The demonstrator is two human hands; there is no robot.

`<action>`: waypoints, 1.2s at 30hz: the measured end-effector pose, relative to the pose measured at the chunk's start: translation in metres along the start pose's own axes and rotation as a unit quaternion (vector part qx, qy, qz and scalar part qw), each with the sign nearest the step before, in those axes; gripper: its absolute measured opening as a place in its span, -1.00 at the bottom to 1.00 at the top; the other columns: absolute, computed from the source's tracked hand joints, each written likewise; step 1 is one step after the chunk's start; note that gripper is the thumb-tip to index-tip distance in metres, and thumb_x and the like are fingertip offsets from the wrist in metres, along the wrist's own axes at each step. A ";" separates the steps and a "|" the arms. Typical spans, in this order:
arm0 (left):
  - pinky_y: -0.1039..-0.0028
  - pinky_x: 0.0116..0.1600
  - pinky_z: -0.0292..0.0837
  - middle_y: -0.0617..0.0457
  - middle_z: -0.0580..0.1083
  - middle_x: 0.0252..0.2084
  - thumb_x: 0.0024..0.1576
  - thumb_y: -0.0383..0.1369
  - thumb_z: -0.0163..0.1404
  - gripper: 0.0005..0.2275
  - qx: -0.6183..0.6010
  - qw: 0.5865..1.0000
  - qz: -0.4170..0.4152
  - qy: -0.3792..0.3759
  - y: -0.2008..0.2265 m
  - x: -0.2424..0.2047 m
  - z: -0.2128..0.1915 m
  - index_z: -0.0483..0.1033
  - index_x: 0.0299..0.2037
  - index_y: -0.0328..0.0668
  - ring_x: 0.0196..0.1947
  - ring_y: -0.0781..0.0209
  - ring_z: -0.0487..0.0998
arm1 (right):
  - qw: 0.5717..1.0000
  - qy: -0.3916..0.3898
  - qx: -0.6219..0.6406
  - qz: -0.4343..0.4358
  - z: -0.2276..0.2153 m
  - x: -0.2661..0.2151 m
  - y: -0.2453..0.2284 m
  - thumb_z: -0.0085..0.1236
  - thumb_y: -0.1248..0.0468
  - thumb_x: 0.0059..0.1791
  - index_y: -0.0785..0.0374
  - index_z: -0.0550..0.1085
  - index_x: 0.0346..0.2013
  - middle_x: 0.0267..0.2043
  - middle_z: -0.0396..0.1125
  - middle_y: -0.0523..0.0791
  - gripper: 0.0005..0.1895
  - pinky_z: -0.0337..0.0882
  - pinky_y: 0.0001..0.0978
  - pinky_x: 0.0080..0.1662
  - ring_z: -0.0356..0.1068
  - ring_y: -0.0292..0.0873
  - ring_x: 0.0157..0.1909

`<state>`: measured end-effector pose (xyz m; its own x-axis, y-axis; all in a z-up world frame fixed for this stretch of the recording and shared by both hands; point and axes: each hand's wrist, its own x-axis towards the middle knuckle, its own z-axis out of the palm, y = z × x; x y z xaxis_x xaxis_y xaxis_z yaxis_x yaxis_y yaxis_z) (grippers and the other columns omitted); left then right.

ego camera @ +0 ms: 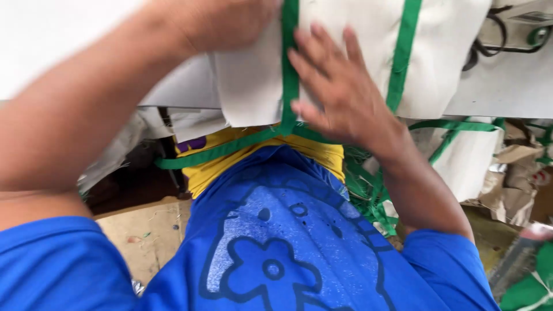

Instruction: Sewing green fabric straps onto white fabric bags using an industrial sewing machine

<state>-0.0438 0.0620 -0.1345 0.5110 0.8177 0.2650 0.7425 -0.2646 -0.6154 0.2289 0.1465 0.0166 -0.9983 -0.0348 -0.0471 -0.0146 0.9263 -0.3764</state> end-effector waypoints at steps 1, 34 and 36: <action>0.54 -0.03 0.44 0.22 0.54 -0.25 0.41 -0.26 -0.14 -0.84 0.002 1.000 0.003 -0.008 -0.010 0.004 -0.045 0.53 -0.02 0.07 -0.33 0.33 0.57 | 1.000 0.004 0.005 -0.005 0.009 -0.011 -0.013 -0.30 -0.12 0.23 0.52 0.26 0.45 0.57 -0.08 0.22 -0.23 -0.34 0.34 0.44 -0.20 0.25 0.60; 0.18 0.13 0.41 -0.06 0.41 0.44 0.37 0.28 -0.10 -0.55 -0.262 0.951 -0.151 -0.061 -0.026 0.003 -0.168 0.44 0.02 0.14 0.28 -0.02 0.52 | 0.977 0.212 -0.006 -0.037 0.058 -0.036 -0.058 0.04 0.37 0.18 0.35 0.43 0.16 0.34 0.20 0.26 -0.75 -0.02 0.45 0.42 0.17 0.39 0.42; 0.15 0.21 0.33 -0.09 0.33 0.47 0.28 0.23 -0.02 -0.56 -0.299 0.940 -0.150 -0.065 -0.031 0.008 -0.163 0.48 -0.01 0.09 0.31 -0.03 0.46 | 0.978 0.203 0.003 -0.043 0.053 -0.034 -0.051 0.03 0.35 0.19 0.32 0.39 0.24 0.34 0.21 0.29 -0.69 -0.07 0.43 0.43 0.15 0.42 0.43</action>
<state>0.0076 -0.0063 0.0077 0.2105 0.9471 0.2424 0.9755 -0.2197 0.0112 0.2664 0.0807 -0.0117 -0.9334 0.0407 0.3565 -0.1003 0.9244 -0.3681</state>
